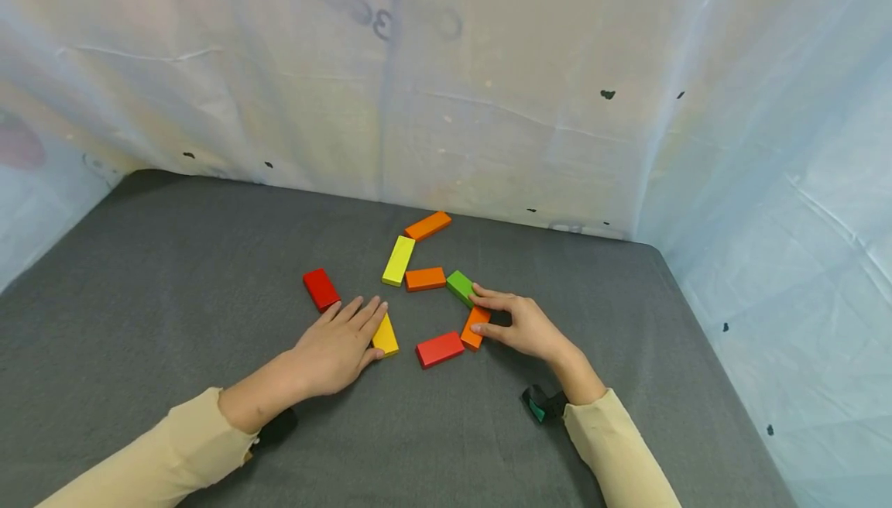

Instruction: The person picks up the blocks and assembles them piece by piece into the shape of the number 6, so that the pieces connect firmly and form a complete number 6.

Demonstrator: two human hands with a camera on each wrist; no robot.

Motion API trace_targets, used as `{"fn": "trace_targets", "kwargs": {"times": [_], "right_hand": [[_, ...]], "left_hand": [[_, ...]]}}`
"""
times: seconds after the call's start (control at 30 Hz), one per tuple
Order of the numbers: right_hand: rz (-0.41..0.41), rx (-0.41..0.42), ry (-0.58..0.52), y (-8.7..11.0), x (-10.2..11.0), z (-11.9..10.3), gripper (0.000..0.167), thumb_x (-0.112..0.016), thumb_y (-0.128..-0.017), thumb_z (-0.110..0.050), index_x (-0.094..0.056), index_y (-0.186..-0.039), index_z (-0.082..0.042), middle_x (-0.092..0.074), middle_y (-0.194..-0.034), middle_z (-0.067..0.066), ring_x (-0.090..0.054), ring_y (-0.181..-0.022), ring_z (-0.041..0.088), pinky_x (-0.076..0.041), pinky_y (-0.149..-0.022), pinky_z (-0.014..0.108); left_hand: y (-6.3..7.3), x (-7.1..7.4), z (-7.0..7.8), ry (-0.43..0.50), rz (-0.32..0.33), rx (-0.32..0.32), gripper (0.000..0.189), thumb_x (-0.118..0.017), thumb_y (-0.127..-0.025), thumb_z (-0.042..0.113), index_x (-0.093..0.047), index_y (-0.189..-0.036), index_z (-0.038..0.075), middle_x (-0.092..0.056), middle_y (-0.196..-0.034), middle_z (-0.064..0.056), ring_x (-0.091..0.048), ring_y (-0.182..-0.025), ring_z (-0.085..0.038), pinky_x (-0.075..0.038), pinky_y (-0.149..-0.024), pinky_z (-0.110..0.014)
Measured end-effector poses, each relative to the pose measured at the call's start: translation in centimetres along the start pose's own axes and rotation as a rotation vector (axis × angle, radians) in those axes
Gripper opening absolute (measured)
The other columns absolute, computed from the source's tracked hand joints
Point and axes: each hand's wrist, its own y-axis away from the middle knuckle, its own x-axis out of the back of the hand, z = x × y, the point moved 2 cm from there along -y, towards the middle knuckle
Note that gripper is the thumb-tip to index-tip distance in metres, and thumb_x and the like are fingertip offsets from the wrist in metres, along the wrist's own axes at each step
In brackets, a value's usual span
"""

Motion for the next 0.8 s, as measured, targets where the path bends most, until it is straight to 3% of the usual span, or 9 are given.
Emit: {"fn": "trace_targets", "kwargs": {"times": [0.2,0.5,0.8], "right_hand": [[-0.008,-0.009,0.003,0.07,-0.06,0.04,0.052,-0.067,-0.090,-0.028,-0.054,-0.136,-0.006,-0.041,-0.150,0.007,-0.039,-0.137,0.031,-0.037,-0.107,0.052],[-0.014,-0.012,0.004,0.06,-0.08,-0.11,0.052,-0.067,-0.091,-0.027,-0.054,-0.137,-0.007,-0.041,-0.150,0.007,-0.039,-0.137,0.032,-0.037,-0.107,0.053],[-0.002,-0.012,-0.011,0.14,-0.03,-0.18,0.052,-0.068,-0.090,-0.026,-0.055,-0.136,-0.007,-0.042,-0.150,0.006,-0.039,-0.137,0.030,-0.036,-0.108,0.052]], "left_hand": [[-0.64,0.08,-0.30,0.030,-0.019,-0.007,0.060,-0.054,-0.098,0.028,-0.035,-0.147,-0.001,-0.033,-0.153,-0.019,-0.030,-0.140,-0.042,-0.023,-0.113,-0.059],[-0.88,0.30,-0.51,-0.018,0.051,-0.072,0.054,-0.057,-0.097,0.022,-0.041,-0.144,0.000,-0.035,-0.153,-0.018,-0.032,-0.140,-0.040,-0.025,-0.112,-0.059],[-0.46,0.46,-0.90,-0.003,0.122,-0.120,0.052,-0.064,-0.092,0.017,-0.049,-0.140,0.001,-0.046,-0.145,-0.017,-0.040,-0.135,-0.040,-0.030,-0.110,-0.056]]}}
